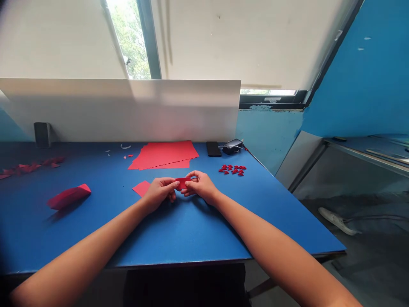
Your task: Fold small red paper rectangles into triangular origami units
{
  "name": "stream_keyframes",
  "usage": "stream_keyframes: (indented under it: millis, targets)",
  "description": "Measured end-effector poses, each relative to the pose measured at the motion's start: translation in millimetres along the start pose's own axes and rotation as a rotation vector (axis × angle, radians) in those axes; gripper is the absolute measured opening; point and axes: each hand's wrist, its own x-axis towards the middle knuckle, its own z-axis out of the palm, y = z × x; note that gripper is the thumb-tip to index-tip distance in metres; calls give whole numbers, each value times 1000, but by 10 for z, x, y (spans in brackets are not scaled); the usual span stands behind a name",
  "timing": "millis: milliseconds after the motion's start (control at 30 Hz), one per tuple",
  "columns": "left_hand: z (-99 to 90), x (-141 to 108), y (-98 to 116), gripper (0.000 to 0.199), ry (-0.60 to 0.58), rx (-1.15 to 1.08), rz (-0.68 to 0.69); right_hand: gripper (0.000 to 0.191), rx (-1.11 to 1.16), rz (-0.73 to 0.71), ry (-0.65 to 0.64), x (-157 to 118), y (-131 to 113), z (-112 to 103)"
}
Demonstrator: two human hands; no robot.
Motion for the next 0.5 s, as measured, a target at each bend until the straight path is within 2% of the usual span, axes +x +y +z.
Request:
stream_keyframes:
  millis: [100, 200, 300, 333, 400, 467, 500]
  targets:
    - [-31, 0, -45, 30, 32, -40, 29, 29, -60, -42, -18, -21, -12, 19]
    - [-47, 28, -65, 32, 55, -87, 42, 45, -147, -121, 6, -47, -19, 12]
    - [-57, 47, -69, 33, 63, -129, 34, 58, -363, -301, 30, -62, -23, -14]
    - [-60, 50, -70, 33, 62, -141, 30, 53, -458, -375, 25, -61, -22, -24]
    - [-65, 53, -73, 33, 57, -160, 23, 31, -616, -488, 6, -49, -18, -42]
    - [-67, 55, -77, 31, 48, -167, 24, 13, -679, -526, -5, -32, -11, -56]
    - [-67, 56, -78, 30, 45, -166, 28, 10, -691, -532, -2, -24, -8, -61]
